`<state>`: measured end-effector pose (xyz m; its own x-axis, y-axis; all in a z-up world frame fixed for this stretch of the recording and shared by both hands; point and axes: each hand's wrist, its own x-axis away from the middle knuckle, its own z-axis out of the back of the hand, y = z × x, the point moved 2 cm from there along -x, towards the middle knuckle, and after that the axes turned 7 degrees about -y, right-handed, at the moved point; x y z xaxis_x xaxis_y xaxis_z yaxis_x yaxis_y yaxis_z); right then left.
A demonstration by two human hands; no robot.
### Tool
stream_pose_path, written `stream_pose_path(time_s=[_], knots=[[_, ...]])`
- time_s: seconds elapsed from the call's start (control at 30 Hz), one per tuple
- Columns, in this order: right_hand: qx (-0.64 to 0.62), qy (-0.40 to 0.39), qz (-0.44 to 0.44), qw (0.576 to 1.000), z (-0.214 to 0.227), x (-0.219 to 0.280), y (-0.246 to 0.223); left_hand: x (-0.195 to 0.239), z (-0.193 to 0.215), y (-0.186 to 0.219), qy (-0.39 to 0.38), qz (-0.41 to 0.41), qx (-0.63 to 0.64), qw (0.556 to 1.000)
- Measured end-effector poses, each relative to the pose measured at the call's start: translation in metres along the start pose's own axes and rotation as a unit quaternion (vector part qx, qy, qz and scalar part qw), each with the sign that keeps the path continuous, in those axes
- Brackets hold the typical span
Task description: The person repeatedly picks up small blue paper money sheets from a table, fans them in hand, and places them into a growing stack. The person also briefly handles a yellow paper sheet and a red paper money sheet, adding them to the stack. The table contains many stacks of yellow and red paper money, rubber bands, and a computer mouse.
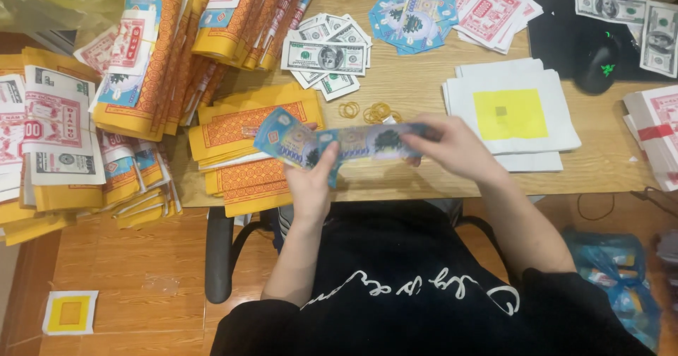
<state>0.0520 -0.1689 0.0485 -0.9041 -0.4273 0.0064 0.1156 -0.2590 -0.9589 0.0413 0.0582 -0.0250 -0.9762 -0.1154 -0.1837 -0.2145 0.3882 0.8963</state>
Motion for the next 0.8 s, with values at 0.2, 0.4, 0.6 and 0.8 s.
stream_pose_path(time_s=[0.2,0.4,0.6,0.8], knots=[[-0.087,0.244,-0.093,0.962,0.097,-0.080,0.056,0.003,-0.027,0.001,0.056,0.171,0.202,0.963],[-0.033,0.320,-0.197,0.926,0.147,-0.143,0.092,0.012,-0.046,0.002,-0.034,0.199,0.202,0.959],[0.383,0.358,0.092,0.846,0.175,-0.141,0.121,0.012,-0.039,-0.011,-0.056,0.169,0.178,0.968],[0.146,-0.036,0.124,0.981,-0.039,-0.022,-0.002,0.012,-0.042,-0.022,-0.022,0.193,0.163,0.967]])
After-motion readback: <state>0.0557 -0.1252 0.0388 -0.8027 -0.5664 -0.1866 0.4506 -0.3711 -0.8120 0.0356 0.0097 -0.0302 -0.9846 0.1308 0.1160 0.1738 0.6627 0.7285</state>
